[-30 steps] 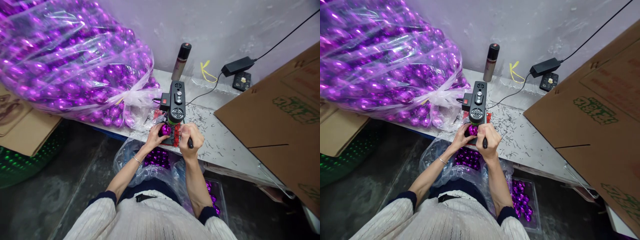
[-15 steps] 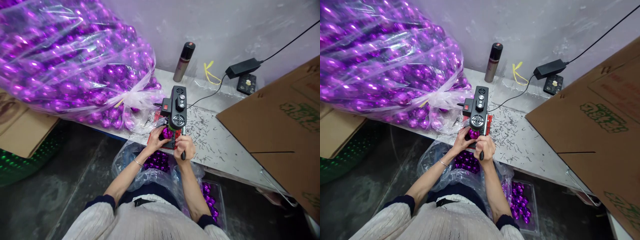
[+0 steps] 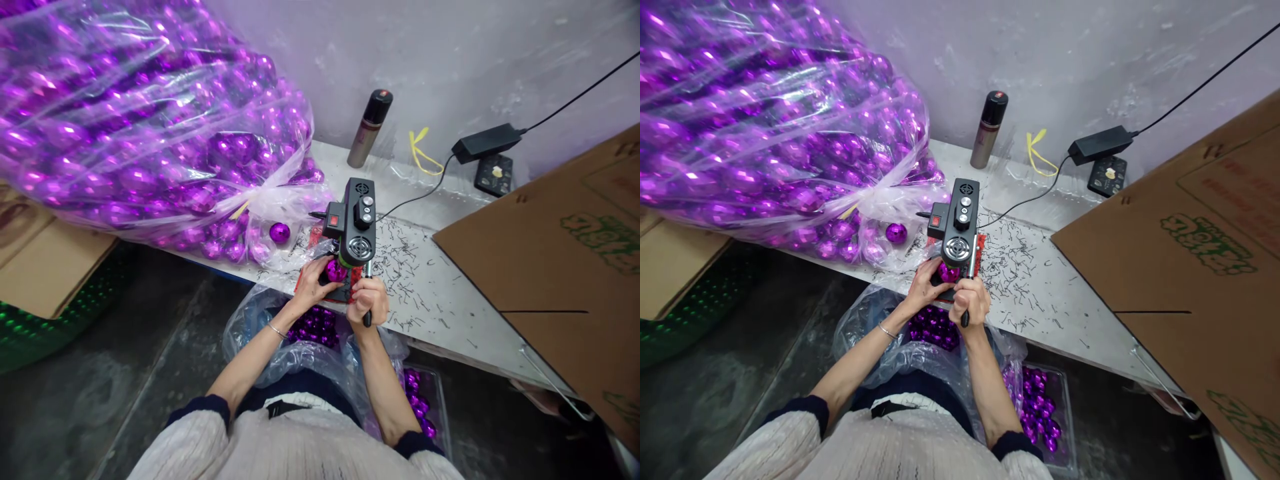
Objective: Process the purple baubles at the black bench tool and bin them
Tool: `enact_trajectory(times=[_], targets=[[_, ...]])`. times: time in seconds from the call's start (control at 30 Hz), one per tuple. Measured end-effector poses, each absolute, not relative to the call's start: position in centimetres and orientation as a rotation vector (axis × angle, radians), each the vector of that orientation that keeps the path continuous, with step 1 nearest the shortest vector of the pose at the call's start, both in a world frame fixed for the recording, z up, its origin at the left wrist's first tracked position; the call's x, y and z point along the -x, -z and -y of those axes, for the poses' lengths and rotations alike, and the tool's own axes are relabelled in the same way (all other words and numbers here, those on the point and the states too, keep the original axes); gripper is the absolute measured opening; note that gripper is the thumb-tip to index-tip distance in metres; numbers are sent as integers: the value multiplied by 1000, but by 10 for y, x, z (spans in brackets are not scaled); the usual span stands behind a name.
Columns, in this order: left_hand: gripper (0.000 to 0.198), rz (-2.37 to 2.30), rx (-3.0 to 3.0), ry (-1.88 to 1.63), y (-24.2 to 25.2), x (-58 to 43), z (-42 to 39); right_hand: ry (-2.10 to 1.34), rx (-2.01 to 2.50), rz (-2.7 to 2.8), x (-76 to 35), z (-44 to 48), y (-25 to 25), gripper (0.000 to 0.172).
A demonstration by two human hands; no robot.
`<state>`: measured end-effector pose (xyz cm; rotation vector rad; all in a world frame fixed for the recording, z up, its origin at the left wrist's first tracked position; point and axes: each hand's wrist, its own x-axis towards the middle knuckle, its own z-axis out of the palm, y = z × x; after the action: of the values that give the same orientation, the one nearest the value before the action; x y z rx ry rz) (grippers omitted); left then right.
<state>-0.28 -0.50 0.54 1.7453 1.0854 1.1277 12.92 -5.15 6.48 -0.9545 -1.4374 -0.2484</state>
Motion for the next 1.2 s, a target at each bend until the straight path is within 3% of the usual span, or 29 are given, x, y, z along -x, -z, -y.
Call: enact_trajectory(times=[0.43, 0.63, 0.8, 0.97, 1.1, 1.2], targets=[[66, -1090, -1779, -1101, -7, 3, 2, 280, 930, 1473, -127, 49, -63, 29], [69, -1056, -1874, -1134, -5, 8, 9, 110, 1089, 1388, -125, 55, -116, 29], [58, -995, -2153, -1079, 8, 33, 59, 73, 1063, 1430, -126, 59, -133, 27], [94, -1004, -2257, -1072, -2, 62, 70, 101, 1035, 1452, -126, 61, -110, 24], [52, -1500, -2015, -1223, -45, 74, -1, 122, 1029, 1439, -126, 61, -106, 25], [44, -1933, -1903, -890, -73, 78, -56, 138, 1038, 1450, -126, 61, -108, 25]])
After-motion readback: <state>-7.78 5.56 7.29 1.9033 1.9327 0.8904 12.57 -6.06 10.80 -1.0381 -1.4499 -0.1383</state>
